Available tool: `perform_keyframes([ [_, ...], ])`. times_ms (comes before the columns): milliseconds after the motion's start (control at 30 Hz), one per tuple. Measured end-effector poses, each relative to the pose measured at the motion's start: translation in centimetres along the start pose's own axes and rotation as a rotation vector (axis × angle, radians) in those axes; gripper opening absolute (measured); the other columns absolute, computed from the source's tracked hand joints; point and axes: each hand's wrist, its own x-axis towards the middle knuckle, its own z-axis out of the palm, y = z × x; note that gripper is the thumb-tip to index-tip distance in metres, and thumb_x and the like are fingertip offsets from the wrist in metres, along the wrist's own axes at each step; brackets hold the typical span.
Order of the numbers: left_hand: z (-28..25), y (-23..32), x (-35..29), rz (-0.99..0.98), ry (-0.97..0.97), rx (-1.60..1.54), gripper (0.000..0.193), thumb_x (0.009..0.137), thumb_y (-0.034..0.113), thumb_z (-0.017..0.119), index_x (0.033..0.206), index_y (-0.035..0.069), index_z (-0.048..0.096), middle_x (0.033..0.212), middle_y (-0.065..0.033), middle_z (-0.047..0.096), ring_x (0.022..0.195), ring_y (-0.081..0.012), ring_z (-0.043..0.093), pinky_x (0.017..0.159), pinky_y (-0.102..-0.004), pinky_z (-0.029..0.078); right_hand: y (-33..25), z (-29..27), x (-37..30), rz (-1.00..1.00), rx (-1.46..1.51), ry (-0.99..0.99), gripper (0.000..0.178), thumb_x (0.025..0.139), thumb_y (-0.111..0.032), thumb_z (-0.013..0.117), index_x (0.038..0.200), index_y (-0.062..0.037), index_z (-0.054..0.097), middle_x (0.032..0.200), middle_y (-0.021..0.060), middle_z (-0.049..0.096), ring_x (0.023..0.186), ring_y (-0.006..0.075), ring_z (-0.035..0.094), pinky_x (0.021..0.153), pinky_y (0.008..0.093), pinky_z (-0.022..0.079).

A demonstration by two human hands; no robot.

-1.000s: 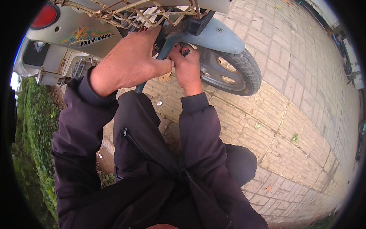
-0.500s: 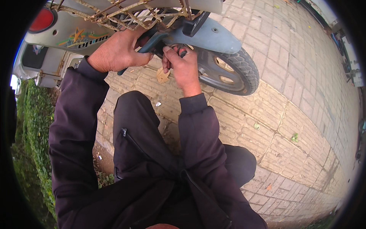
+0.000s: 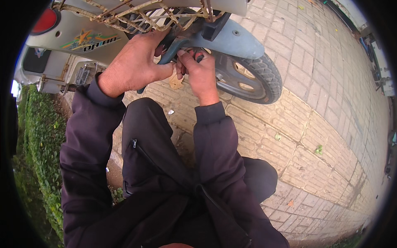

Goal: The person uses pliers to adjust and secure a cable or fastener near the rear wheel and mudguard of a moped. They repeatedly grip, pull, and reposition the cable while working around the rear suspension and wheel area.

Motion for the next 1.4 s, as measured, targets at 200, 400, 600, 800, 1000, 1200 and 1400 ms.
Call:
perform_keyframes([
  [200, -2.3, -2.2, 0.8, -0.031, -0.132, -0.032, 0.044, 0.075, 0.026, 0.077, 0.106, -0.002, 0.061, 0.075, -0.0135, 0.055, 0.067, -0.0292, 0.055, 0.066, -0.0408, 0.048, 0.0, 0.2, 0.2, 0.075, 0.069, -0.050, 0.017, 0.101, -0.012, 0.063, 0.090, 0.0008, 0.063, 0.074, 0.0073, 0.062, 0.060, 0.0162, 0.058, 0.053, 0.0321, 0.047],
  [400, -1.3, 1.6, -0.2, -0.102, -0.072, -0.005, 0.046, 0.078, 0.028, 0.074, 0.109, -0.004, 0.063, 0.081, -0.0201, 0.063, 0.074, -0.0370, 0.062, 0.071, -0.0438, 0.051, 0.7, 0.1, 0.2, 0.018, 0.072, 0.054, 0.017, 0.098, -0.009, 0.067, 0.084, -0.0003, 0.065, 0.071, 0.0004, 0.062, 0.061, 0.0102, 0.056, 0.055, 0.0278, 0.045],
  [600, 0.6, 4.0, -0.6, -0.201, -0.002, 0.006, 0.050, 0.078, 0.034, 0.071, 0.101, -0.009, 0.060, 0.082, -0.0297, 0.066, 0.085, -0.0488, 0.066, 0.077, -0.0505, 0.052, 2.2, 0.1, 0.1, -0.167, -0.104, 0.016, 0.004, 0.092, -0.004, 0.074, 0.091, -0.0018, 0.072, 0.081, -0.0028, 0.066, 0.072, 0.0062, 0.057, 0.062, 0.0270, 0.046],
  [800, 0.4, 3.2, -0.9, -0.197, 0.027, 0.009, 0.044, 0.078, 0.029, 0.072, 0.102, -0.007, 0.062, 0.083, -0.0247, 0.066, 0.079, -0.0413, 0.066, 0.073, -0.0453, 0.052, 1.9, 0.2, 0.0, -0.027, -0.048, 0.098, 0.009, 0.094, -0.008, 0.072, 0.093, 0.0005, 0.072, 0.081, -0.0007, 0.068, 0.074, 0.0072, 0.059, 0.065, 0.0256, 0.046],
  [1000, -1.4, 0.7, -1.9, -0.296, -0.087, -0.439, 0.040, 0.081, 0.021, 0.071, 0.110, -0.006, 0.068, 0.090, -0.0104, 0.066, 0.086, -0.0146, 0.061, 0.079, -0.0307, 0.050, -0.2, 0.3, -0.9, 0.074, -0.248, 0.122, 0.026, 0.099, -0.023, 0.070, 0.098, 0.0025, 0.073, 0.088, 0.0067, 0.074, 0.073, 0.0086, 0.060, 0.064, 0.0252, 0.046],
  [1200, -0.5, -0.8, -3.7, -0.348, -0.107, -0.698, 0.042, 0.086, 0.013, 0.072, 0.122, -0.007, 0.065, 0.104, -0.0057, 0.068, 0.094, -0.0100, 0.060, 0.084, -0.0281, 0.049, -2.8, 0.0, -1.2, 0.203, -0.316, 0.026, 0.030, 0.103, -0.025, 0.066, 0.102, 0.0042, 0.071, 0.093, 0.0136, 0.077, 0.066, 0.0115, 0.064, 0.058, 0.0242, 0.048],
  [1400, 1.5, -1.9, -4.8, -0.302, 0.061, -0.766, 0.040, 0.082, 0.017, 0.070, 0.114, -0.008, 0.067, 0.081, -0.0030, 0.063, 0.075, -0.0075, 0.055, 0.066, -0.0271, 0.045, -3.1, -0.4, -1.4, 0.210, -0.191, -0.023, 0.032, 0.104, -0.024, 0.063, 0.113, 0.0067, 0.067, 0.103, 0.0185, 0.076, 0.070, 0.0200, 0.073, 0.059, 0.0279, 0.054],
])
